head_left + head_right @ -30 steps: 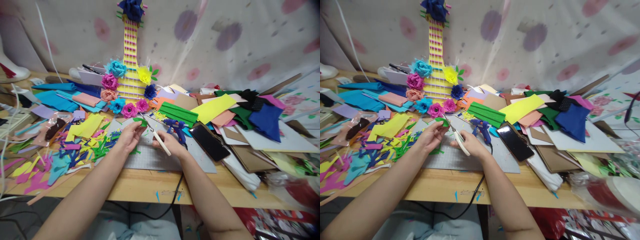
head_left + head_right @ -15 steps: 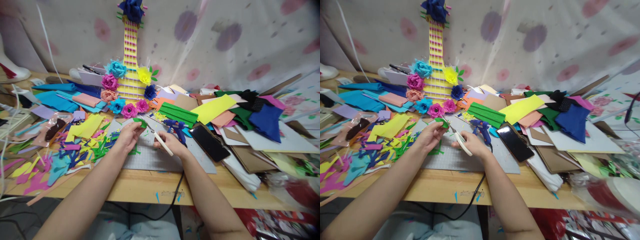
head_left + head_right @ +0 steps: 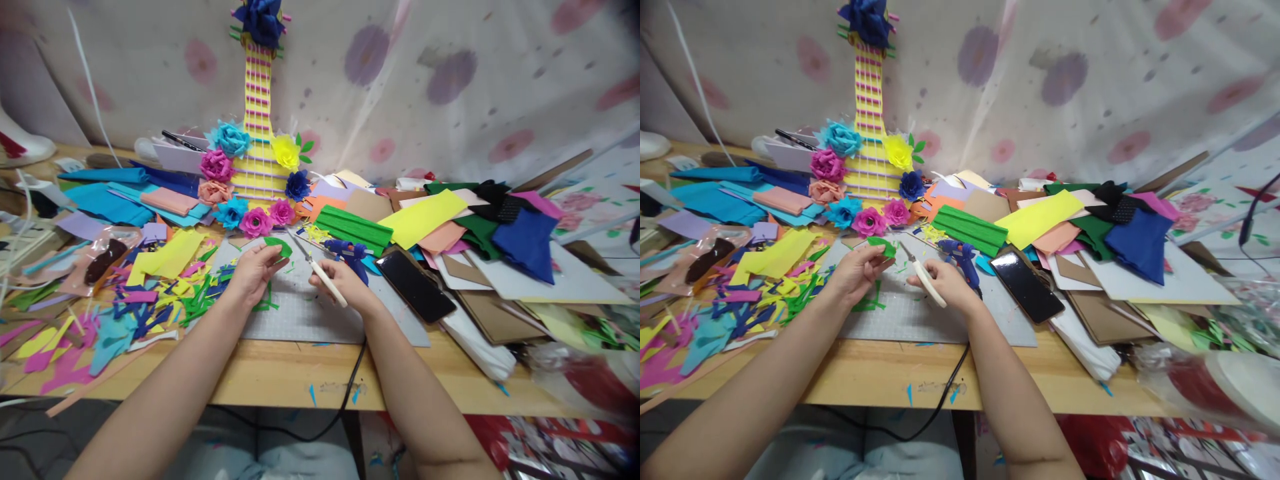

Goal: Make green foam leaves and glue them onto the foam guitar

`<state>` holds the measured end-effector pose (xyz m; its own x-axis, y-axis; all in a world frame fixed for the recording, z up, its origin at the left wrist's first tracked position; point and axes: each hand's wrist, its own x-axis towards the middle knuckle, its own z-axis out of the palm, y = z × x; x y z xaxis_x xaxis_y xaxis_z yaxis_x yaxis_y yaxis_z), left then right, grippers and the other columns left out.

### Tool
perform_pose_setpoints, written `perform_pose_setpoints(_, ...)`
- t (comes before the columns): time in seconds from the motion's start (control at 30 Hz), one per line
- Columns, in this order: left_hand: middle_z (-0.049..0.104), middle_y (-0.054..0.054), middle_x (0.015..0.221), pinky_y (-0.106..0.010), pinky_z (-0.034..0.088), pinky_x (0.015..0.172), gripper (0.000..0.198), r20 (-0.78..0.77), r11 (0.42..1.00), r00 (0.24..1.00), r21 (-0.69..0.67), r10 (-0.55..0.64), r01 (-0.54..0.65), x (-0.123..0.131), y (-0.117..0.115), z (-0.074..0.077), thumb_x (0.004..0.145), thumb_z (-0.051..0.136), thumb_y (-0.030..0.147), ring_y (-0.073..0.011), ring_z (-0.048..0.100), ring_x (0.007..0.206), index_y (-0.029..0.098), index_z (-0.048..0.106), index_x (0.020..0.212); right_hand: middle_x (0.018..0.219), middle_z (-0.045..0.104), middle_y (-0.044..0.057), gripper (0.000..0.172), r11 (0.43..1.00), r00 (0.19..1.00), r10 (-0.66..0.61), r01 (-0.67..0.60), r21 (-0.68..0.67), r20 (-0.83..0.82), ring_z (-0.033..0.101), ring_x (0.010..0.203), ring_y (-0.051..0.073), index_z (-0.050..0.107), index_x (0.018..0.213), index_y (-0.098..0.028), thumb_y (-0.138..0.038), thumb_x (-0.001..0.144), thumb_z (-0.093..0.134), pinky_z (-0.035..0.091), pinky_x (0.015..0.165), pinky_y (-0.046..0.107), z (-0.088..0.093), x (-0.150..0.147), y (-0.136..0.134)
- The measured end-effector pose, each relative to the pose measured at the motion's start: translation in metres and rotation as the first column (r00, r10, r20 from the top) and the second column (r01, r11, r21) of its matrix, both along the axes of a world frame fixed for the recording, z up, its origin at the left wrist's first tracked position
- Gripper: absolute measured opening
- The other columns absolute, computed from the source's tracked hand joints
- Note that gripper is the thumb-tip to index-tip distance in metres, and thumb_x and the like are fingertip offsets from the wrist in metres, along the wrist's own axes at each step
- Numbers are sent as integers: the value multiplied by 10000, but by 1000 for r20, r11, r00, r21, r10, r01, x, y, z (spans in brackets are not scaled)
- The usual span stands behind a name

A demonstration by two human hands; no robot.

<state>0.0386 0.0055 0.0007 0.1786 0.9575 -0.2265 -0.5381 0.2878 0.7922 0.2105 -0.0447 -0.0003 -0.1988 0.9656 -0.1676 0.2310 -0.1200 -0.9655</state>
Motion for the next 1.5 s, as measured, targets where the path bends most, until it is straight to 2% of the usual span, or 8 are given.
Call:
perform_pose_setpoints(0.17, 643, -16, 686, -278, 471, 746, 155, -250, 953, 967, 303, 47, 32, 3, -5, 2, 529, 753, 198, -127, 595, 693, 157, 603, 529, 514, 538, -37, 441, 987, 955, -161, 149, -69, -250, 460, 360, 78, 458, 767, -189, -604, 668, 570, 329, 330, 193, -3, -8, 3)
perform_pose_setpoints(0.3, 676, -59, 826, -301, 421, 872, 66, -400, 757, 914, 618, 70, 213, 2, -9, 4, 565, 740, 162, -177, 598, 886, 203, 694, 588, 583, 575, -1, 449, 984, 903, -172, 139, -112, -392, 544, 464, 100, 480, 781, -178, -607, 674, 558, 351, 358, 179, 2, -14, 2)
perform_pose_setpoints(0.57, 673, -54, 869, -363, 413, 895, 39, -515, 527, 854, 745, 67, 408, -3, -2, -5, 669, 665, 196, -180, 584, 920, 214, 685, 642, 531, 546, -43, 357, 988, 920, -153, 134, -77, -362, 535, 469, 99, 510, 800, -169, -358, 571, 708, 348, 386, 174, -2, -9, 3)
perform_pose_setpoints(0.63, 650, -52, 930, -353, 439, 860, 69, -519, 586, 854, 700, 26, 408, -3, -2, -9, 653, 682, 202, -183, 576, 947, 207, 664, 720, 533, 545, -46, 360, 981, 917, -194, 190, -47, -348, 531, 470, 98, 495, 814, -174, -350, 576, 700, 355, 401, 182, -5, -10, 5)
perform_pose_setpoints(0.8, 589, -37, 966, -322, 489, 759, 507, -331, 835, 912, 409, -240, 368, 7, -9, -13, 460, 800, 188, -188, 586, 922, 187, 534, 891, 607, 510, -66, 346, 879, 875, -373, 440, 186, -308, 500, 486, 80, 437, 818, -204, -346, 608, 672, 380, 445, 205, -8, -14, 6)
perform_pose_setpoints(0.93, 619, -22, 804, -329, 509, 689, 449, -143, 939, 943, 128, -302, 320, 23, -20, -14, 533, 766, 277, -143, 616, 707, 157, 503, 876, 671, 498, -54, 306, 807, 872, -436, 488, 332, -223, 494, 546, 86, 429, 835, -215, -326, 651, 646, 404, 511, 222, -13, -16, 5)
perform_pose_setpoints(1.13, 621, -7, 695, -263, 506, 606, 330, -181, 981, 970, 80, -160, 177, 29, -24, -14, 558, 743, 309, -130, 612, 683, 137, 516, 723, 678, 487, -49, 262, 766, 869, -476, 485, 422, -135, 473, 569, 93, 414, 848, -218, -304, 693, 607, 397, 546, 230, -18, -22, 1)
perform_pose_setpoints(1.5, 580, 33, 568, -266, 495, 664, 287, -182, 995, 981, 61, -69, 81, 26, -22, -13, 490, 773, 268, -87, 573, 563, 130, 537, 577, 710, 488, -44, 266, 752, 859, -490, 503, 427, -149, 477, 603, 95, 427, 839, -218, -319, 686, 620, 397, 556, 225, -24, -27, 1)
